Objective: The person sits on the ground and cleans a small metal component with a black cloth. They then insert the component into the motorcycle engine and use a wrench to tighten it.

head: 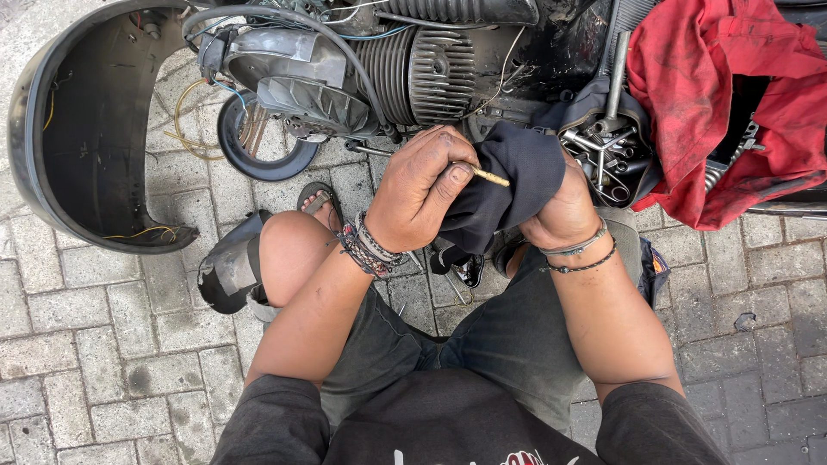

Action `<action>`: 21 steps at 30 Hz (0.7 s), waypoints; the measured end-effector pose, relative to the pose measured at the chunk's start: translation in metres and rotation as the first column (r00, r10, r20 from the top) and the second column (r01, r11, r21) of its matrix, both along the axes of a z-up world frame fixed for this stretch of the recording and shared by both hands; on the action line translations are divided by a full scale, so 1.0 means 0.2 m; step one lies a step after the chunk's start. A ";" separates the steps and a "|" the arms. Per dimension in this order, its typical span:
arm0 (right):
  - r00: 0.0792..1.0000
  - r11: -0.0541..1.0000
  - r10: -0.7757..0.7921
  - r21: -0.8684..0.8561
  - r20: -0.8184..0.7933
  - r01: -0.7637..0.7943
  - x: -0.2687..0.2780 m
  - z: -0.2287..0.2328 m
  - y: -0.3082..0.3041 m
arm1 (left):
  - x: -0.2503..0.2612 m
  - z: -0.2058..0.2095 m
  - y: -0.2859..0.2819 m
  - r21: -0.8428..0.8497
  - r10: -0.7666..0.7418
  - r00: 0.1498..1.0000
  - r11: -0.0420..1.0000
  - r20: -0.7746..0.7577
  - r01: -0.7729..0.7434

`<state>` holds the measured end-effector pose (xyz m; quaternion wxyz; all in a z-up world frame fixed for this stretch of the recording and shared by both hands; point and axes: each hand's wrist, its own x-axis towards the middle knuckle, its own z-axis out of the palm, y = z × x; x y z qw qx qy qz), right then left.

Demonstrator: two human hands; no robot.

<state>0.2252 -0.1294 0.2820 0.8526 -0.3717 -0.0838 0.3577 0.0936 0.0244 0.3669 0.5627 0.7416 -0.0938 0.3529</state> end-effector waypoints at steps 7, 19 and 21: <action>0.998 0.996 0.061 0.061 0.010 -0.062 -0.03 0.06 -0.01 | 0.03 -0.07 0.01 -0.241 -0.116 0.993 0.964 -0.009 0.111; 0.904 0.976 -0.001 0.198 0.427 -0.093 -0.13 0.14 -0.01 | 0.05 -0.08 0.00 -0.445 -0.287 0.958 0.858 0.003 0.259; 0.847 0.983 -0.042 0.172 0.530 -0.059 -0.09 0.05 -0.04 | 0.05 -0.09 0.01 -0.435 -0.298 0.955 0.860 -0.005 0.266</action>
